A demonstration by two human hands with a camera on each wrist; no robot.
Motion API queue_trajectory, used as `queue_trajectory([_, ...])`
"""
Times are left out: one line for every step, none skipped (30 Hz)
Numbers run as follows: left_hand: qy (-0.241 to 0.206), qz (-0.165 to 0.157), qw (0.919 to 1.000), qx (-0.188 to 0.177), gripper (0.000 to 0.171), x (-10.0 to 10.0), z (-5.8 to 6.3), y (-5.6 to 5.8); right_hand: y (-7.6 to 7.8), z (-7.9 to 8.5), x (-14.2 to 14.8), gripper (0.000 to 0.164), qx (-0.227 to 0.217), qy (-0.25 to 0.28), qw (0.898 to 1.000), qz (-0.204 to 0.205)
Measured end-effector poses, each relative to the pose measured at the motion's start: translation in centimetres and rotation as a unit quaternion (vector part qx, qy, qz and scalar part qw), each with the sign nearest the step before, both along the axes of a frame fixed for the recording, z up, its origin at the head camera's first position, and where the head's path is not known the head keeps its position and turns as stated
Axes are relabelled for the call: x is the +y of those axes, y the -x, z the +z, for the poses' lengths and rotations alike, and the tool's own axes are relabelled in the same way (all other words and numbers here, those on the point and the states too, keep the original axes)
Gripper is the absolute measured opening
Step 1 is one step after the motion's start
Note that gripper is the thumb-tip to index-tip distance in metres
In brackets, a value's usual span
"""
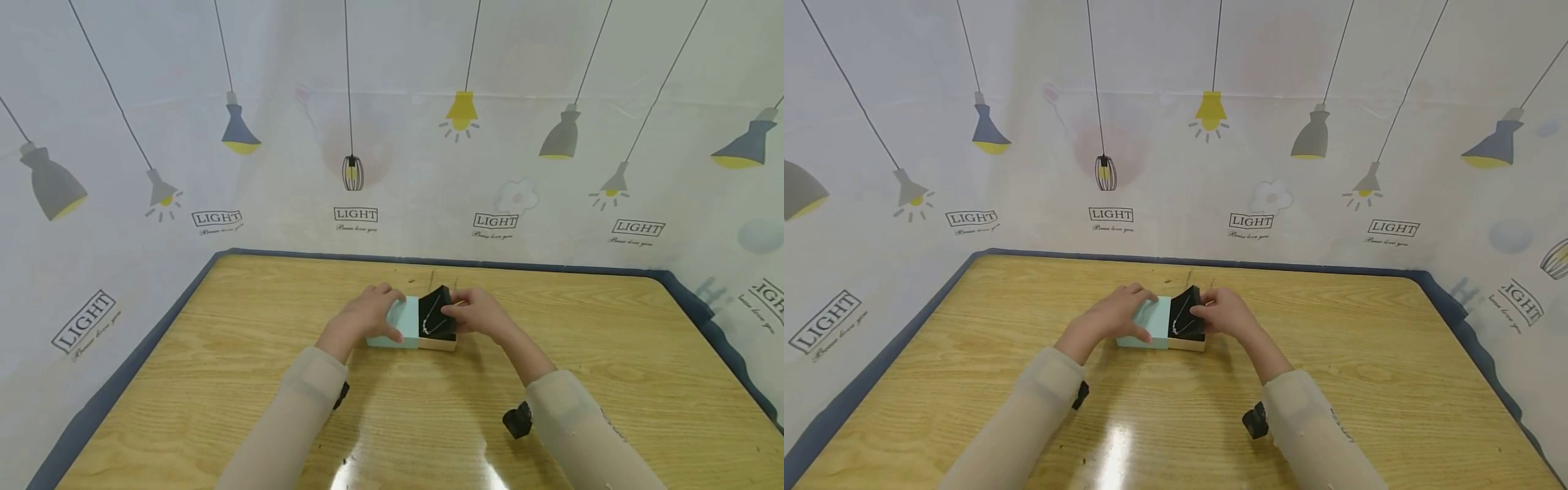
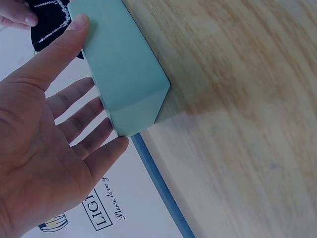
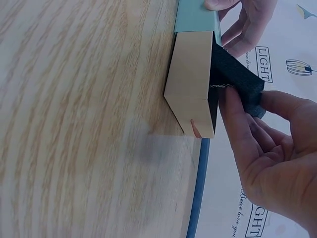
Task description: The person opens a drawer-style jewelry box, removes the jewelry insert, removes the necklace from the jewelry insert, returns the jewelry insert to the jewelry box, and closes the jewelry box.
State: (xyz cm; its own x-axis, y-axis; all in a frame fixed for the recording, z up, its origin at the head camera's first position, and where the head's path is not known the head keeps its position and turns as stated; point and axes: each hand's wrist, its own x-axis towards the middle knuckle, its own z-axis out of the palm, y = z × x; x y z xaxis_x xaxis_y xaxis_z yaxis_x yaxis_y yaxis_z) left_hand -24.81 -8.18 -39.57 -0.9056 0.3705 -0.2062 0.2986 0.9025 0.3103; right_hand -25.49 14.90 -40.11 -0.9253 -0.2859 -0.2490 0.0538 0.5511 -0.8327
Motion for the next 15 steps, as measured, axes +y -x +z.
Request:
queue_trajectory([0.000,0.000,1.0000,0.000,0.079,0.00,0.00,-0.01,-0.01,0.02,0.02,0.037,0.000,-0.001,1.000,-0.001])
queue_trajectory([-0.001,0.001,1.0000,0.000,0.079,-0.01,0.00,-0.01,-0.02,0.04,0.02,0.037,0.000,-0.001,1.000,-0.002])
queue_trajectory([-0.001,0.001,1.0000,0.000,0.079,-0.01,-0.01,-0.01,-0.03,0.07,0.03,0.038,0.001,-0.002,1.000,-0.003])
queue_trajectory([-0.002,0.001,1.0000,0.000,0.079,-0.01,-0.01,-0.01,-0.06,0.12,0.03,0.038,0.001,-0.004,1.000,-0.004])
queue_trajectory([-0.002,0.002,1.0000,-0.001,0.079,-0.01,-0.02,0.00,-0.08,0.18,0.04,0.038,0.002,-0.005,1.000,-0.005])
queue_trajectory([-0.002,0.002,1.0000,-0.001,0.079,-0.01,-0.02,0.00,-0.10,0.21,0.04,0.039,0.002,-0.006,1.000,-0.006])
queue_trajectory([-0.002,0.002,1.0000,-0.002,0.079,0.00,-0.01,0.01,-0.13,0.26,0.05,0.039,0.003,-0.006,1.000,-0.008])
queue_trajectory([-0.002,0.002,1.0000,-0.002,0.079,0.01,-0.01,0.00,-0.15,0.31,0.07,0.039,0.002,-0.006,1.000,-0.008])
queue_trajectory([-0.002,0.002,1.0000,-0.002,0.079,0.02,0.01,-0.01,-0.17,0.34,0.08,0.039,0.003,-0.006,1.000,-0.009])
queue_trajectory([-0.002,0.001,1.0000,-0.001,0.079,0.03,0.01,-0.02,-0.19,0.35,0.10,0.039,0.003,-0.005,1.000,-0.009])
queue_trajectory([-0.002,0.001,1.0000,-0.001,0.079,0.04,0.02,-0.03,-0.21,0.36,0.10,0.038,0.003,-0.004,1.000,-0.011])
queue_trajectory([-0.002,0.000,1.0000,0.000,0.079,0.06,0.03,-0.04,-0.23,0.35,0.12,0.038,0.003,-0.003,1.000,-0.012])
queue_trajectory([-0.002,-0.001,1.0000,0.001,0.079,0.06,0.03,-0.04,-0.25,0.35,0.14,0.038,0.003,-0.002,1.000,-0.012])
queue_trajectory([-0.002,-0.002,1.0000,0.001,0.079,0.07,0.02,-0.04,-0.27,0.35,0.17,0.037,0.002,-0.001,1.000,-0.013])
queue_trajectory([-0.001,-0.003,1.0000,0.002,0.079,0.07,0.01,-0.03,-0.28,0.34,0.19,0.037,0.000,-0.001,1.000,-0.015])
